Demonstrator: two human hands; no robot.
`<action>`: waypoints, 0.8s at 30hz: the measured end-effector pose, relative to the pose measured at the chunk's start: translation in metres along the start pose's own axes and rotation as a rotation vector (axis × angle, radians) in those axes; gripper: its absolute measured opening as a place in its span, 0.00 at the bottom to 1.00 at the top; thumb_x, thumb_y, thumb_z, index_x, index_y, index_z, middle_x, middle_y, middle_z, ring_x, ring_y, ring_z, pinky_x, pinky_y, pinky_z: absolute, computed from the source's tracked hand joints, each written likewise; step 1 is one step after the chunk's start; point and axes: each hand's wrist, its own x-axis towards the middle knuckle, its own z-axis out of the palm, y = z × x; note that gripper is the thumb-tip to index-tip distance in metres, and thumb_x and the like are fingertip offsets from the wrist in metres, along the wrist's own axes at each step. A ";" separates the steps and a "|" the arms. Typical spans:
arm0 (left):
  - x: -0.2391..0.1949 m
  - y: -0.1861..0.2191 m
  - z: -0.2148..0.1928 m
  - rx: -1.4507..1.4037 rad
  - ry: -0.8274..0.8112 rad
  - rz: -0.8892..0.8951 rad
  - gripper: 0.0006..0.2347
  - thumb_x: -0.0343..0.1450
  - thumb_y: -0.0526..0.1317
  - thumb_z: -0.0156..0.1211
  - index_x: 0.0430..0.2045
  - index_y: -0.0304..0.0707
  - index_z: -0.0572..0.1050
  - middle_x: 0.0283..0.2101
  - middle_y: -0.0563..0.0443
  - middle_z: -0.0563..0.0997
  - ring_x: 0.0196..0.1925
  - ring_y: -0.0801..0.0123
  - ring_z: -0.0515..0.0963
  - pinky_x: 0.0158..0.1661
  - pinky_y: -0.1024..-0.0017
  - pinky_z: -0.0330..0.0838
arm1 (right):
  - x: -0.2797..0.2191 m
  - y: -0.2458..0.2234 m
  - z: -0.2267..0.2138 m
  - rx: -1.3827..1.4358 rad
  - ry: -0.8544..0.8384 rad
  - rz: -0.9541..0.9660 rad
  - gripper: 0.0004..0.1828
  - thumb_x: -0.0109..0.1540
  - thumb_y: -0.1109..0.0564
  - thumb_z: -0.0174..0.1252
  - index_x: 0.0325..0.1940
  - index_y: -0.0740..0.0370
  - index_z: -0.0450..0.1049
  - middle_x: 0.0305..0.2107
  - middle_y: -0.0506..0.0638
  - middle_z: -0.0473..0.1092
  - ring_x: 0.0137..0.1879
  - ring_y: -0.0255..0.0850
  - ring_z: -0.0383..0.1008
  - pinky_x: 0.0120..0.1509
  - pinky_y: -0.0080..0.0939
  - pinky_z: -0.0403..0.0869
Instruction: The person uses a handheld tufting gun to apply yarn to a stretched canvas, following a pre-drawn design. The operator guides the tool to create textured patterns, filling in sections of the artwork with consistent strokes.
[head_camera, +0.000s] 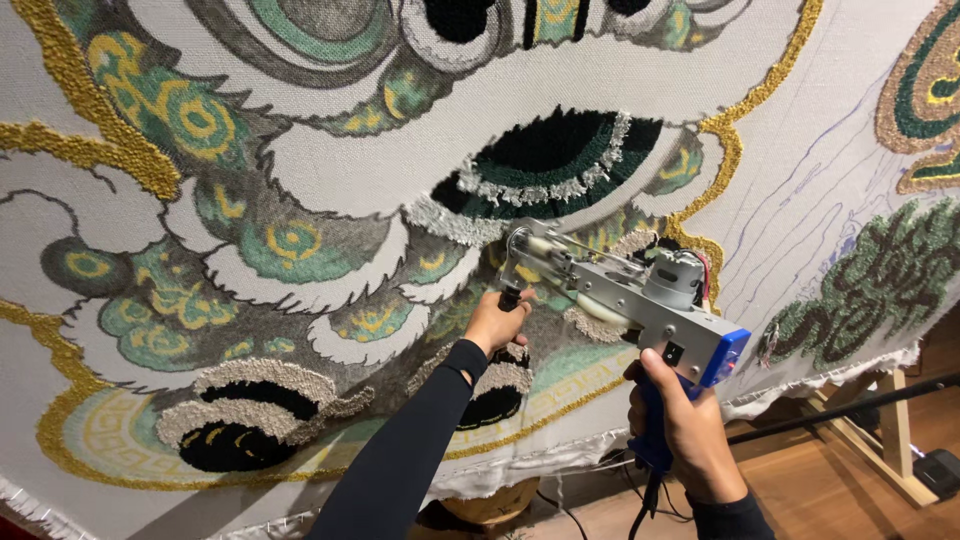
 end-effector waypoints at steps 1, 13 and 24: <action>0.003 -0.001 0.000 -0.008 0.007 0.025 0.14 0.74 0.38 0.58 0.54 0.43 0.81 0.42 0.50 0.84 0.26 0.72 0.82 0.25 0.74 0.81 | 0.000 -0.001 0.001 0.007 0.005 0.006 0.20 0.63 0.43 0.58 0.34 0.65 0.74 0.16 0.49 0.65 0.19 0.38 0.65 0.23 0.39 0.65; -0.008 0.027 -0.001 0.047 -0.005 -0.030 0.13 0.75 0.39 0.55 0.52 0.44 0.81 0.40 0.58 0.84 0.24 0.68 0.85 0.21 0.75 0.74 | 0.003 -0.002 0.000 0.102 -0.010 0.070 0.21 0.62 0.42 0.59 0.38 0.65 0.74 0.17 0.49 0.64 0.20 0.39 0.63 0.24 0.39 0.63; -0.020 0.042 0.000 0.047 0.020 -0.068 0.14 0.73 0.38 0.56 0.53 0.48 0.80 0.36 0.57 0.83 0.21 0.68 0.82 0.16 0.72 0.61 | 0.002 -0.006 0.000 0.138 -0.044 0.056 0.24 0.62 0.41 0.58 0.38 0.68 0.74 0.16 0.49 0.62 0.19 0.39 0.62 0.24 0.39 0.63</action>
